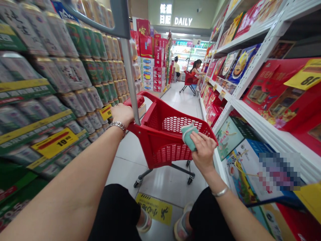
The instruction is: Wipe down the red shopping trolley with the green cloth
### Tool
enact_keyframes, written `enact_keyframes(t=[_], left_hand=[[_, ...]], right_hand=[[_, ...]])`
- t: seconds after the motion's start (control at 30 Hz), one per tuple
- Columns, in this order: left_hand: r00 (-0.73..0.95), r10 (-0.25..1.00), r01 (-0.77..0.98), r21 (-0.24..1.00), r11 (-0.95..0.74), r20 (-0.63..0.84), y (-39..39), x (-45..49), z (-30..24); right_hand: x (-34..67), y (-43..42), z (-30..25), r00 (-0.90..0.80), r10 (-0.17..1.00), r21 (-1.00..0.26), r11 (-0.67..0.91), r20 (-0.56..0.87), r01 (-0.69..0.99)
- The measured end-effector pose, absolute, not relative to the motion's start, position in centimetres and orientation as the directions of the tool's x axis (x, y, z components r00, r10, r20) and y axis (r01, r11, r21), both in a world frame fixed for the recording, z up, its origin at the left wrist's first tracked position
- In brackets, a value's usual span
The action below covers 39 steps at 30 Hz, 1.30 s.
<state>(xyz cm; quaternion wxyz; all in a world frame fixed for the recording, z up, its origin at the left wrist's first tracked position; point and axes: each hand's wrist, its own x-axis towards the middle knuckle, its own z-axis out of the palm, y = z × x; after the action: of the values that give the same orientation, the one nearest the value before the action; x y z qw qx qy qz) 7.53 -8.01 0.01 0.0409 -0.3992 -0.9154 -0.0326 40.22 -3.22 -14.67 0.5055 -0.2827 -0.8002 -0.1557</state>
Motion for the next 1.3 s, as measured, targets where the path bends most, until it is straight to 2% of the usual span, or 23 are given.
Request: enact_keyframes(t=[0.13, 0.33, 0.57, 0.83, 1.03, 1.3], left_hand=[[-0.685, 0.721, 0.726, 0.014, 0.687, 0.109, -8.4, 7.7, -0.1], [-0.684, 0.721, 0.726, 0.002, 0.688, 0.112, -9.3, 7.7, -0.2], [-0.684, 0.720, 0.724, -0.012, 0.690, 0.112, -10.0, 7.1, -0.1], [-0.672, 0.733, 0.735, -0.025, 0.677, 0.109, -10.2, 6.6, -0.2], [-0.665, 0.743, 0.743, -0.040, 0.669, 0.072, -10.1, 6.8, 0.5], [-0.691, 0.722, 0.720, -0.057, 0.691, 0.028, -8.5, 4.5, 0.7]], right_hand=[[33.2, -4.9, -13.1, -0.352, 0.276, -0.081, 0.874, 0.894, 0.479], [26.7, -7.2, -11.8, -0.501, 0.295, -0.073, 0.907, 0.814, 0.415], [25.5, -7.1, -13.3, -0.439, 0.268, -0.139, 0.943, 0.858, 0.304], [29.4, -4.4, -15.6, -0.510, 0.284, -0.083, 0.921, 0.812, 0.381], [32.2, -3.4, -16.7, -0.429, 0.299, -0.125, 0.913, 0.852, 0.389], [36.5, -2.0, -18.1, -0.427, 0.312, -0.065, 0.863, 0.849, 0.501]])
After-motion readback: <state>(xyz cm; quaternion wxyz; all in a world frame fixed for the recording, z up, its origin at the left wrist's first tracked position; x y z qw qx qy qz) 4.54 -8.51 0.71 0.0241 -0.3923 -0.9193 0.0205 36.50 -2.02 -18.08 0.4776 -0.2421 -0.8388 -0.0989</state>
